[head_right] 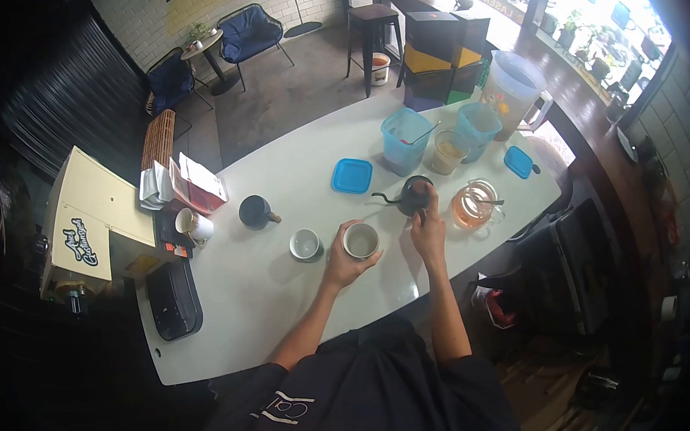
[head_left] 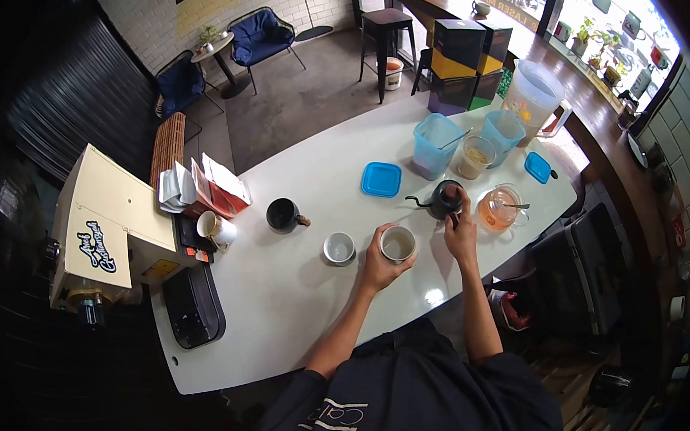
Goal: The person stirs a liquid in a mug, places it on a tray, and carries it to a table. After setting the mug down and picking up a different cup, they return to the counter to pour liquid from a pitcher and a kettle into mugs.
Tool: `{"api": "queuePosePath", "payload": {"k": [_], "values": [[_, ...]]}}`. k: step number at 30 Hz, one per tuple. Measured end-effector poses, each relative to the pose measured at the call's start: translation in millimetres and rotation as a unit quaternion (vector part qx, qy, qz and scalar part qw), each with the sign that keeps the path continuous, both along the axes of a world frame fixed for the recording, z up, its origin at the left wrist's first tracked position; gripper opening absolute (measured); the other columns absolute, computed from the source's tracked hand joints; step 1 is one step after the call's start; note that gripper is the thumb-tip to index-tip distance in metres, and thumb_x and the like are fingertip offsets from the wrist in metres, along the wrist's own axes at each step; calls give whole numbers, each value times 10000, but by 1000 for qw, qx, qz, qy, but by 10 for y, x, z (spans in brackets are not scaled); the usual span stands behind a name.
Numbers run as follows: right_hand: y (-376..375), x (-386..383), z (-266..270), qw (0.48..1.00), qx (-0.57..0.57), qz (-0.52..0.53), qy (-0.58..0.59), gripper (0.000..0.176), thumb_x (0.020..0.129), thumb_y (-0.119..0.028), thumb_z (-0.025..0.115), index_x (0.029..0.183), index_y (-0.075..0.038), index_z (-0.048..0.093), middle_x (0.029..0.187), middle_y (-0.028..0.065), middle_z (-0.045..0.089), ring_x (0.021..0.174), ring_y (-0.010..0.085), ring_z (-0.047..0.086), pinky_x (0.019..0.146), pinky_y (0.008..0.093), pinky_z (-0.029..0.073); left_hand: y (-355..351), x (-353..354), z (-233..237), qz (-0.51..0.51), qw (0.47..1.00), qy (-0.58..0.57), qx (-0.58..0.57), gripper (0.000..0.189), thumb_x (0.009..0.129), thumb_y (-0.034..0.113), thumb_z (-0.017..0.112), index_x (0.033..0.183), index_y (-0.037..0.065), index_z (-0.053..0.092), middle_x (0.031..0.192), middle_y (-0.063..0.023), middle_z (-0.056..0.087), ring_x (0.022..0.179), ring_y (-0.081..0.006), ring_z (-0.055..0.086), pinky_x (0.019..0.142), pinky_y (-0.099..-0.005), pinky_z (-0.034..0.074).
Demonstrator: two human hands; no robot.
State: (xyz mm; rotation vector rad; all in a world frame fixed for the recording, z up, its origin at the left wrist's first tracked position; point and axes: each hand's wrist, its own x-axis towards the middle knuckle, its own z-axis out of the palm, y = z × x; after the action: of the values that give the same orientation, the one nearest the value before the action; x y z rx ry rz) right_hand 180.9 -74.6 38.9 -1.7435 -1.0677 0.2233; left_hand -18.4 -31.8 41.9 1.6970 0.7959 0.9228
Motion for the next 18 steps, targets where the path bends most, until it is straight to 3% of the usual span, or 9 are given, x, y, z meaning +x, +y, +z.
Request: {"api": "queuePosePath", "payload": {"k": [2, 4, 7, 10, 11, 12, 14, 16, 18], "values": [[-15, -10, 59, 997, -75, 1, 22, 732, 826, 57, 528, 1459, -157, 228, 1152, 241, 610, 974, 401, 639, 825, 449, 513, -2, 3, 3, 1, 1000, 2, 3, 709, 653, 200, 842, 1231, 34, 467, 1135, -117, 567, 1064, -213, 570, 922, -344, 460], [-69, 11, 42, 999, -21, 27, -30, 762, 832, 15, 571, 1472, -134, 184, 1186, 268, 554, 1007, 419, 606, 823, 457, 498, -2, -2, 13, 7, 1000, 11, -2, 723, 650, 201, 844, 1239, 34, 459, 1175, -128, 550, 1089, -220, 559, 933, -350, 456], [-258, -67, 198, 994, -100, -2, -46, 828, 827, -61, 634, 1486, -92, 133, 1203, 312, 442, 1056, 476, 537, 837, 484, 473, -14, 7, 9, 21, 999, 12, 29, 800, 640, 206, 858, 1277, 31, 406, 1201, -139, 536, 1103, -238, 551, 943, -360, 452], [-519, -74, 277, 988, -78, -32, -128, 819, 835, -79, 632, 1487, -92, 136, 1217, 312, 439, 1059, 490, 527, 843, 497, 466, -71, 1, -52, 45, 997, 12, 66, 856, 639, 216, 875, 1297, 17, 364, 1198, -157, 531, 1106, -258, 543, 946, -369, 446], [-626, -66, 299, 993, -85, -12, -79, 796, 840, -82, 628, 1482, -85, 158, 1234, 306, 430, 1066, 508, 511, 851, 509, 458, -106, -4, -86, 78, 995, 28, 58, 851, 627, 235, 883, 1276, 7, 382, 1193, -182, 532, 1106, -290, 545, 933, -382, 452], [-721, -65, 309, 993, -105, -15, -58, 771, 843, -89, 631, 1473, -68, 186, 1222, 283, 448, 1016, 459, 554, 827, 481, 472, -137, -5, -120, 111, 991, 45, 51, 848, 615, 254, 892, 1256, -3, 401, 1187, -207, 533, 1107, -322, 547, 920, -394, 459], [-912, -48, 334, 991, -129, -13, -21, 713, 853, -93, 647, 1453, -73, 262, 1026, 173, 536, 735, 231, 588, 663, 348, 490, -261, -42, -18, 112, 991, 43, 57, 802, 648, 260, 877, 1243, -12, 413, 1165, -207, 507, 1072, -342, 537, 895, -412, 464], [-1079, -9, 332, 992, -124, -10, 21, 638, 867, -100, 643, 1416, -56, 321, 942, 133, 540, 687, 176, 569, 633, 310, 476, -373, -104, -42, 170, 972, 119, 111, 756, 690, 252, 851, 1244, -22, 417, 1139, -201, 485, 1041, -348, 531, 871, -426, 470], [-1243, 55, 327, 991, -115, -7, 63, 566, 880, -107, 639, 1379, -39, 380, 857, 93, 545, 640, 121, 551, 603, 272, 461, -461, -132, -39, 166, 975, 118, 86, 749, 722, 239, 827, 1275, -28, 399, 1108, -190, 471, 1001, -336, 530, 825, -419, 478]]}}
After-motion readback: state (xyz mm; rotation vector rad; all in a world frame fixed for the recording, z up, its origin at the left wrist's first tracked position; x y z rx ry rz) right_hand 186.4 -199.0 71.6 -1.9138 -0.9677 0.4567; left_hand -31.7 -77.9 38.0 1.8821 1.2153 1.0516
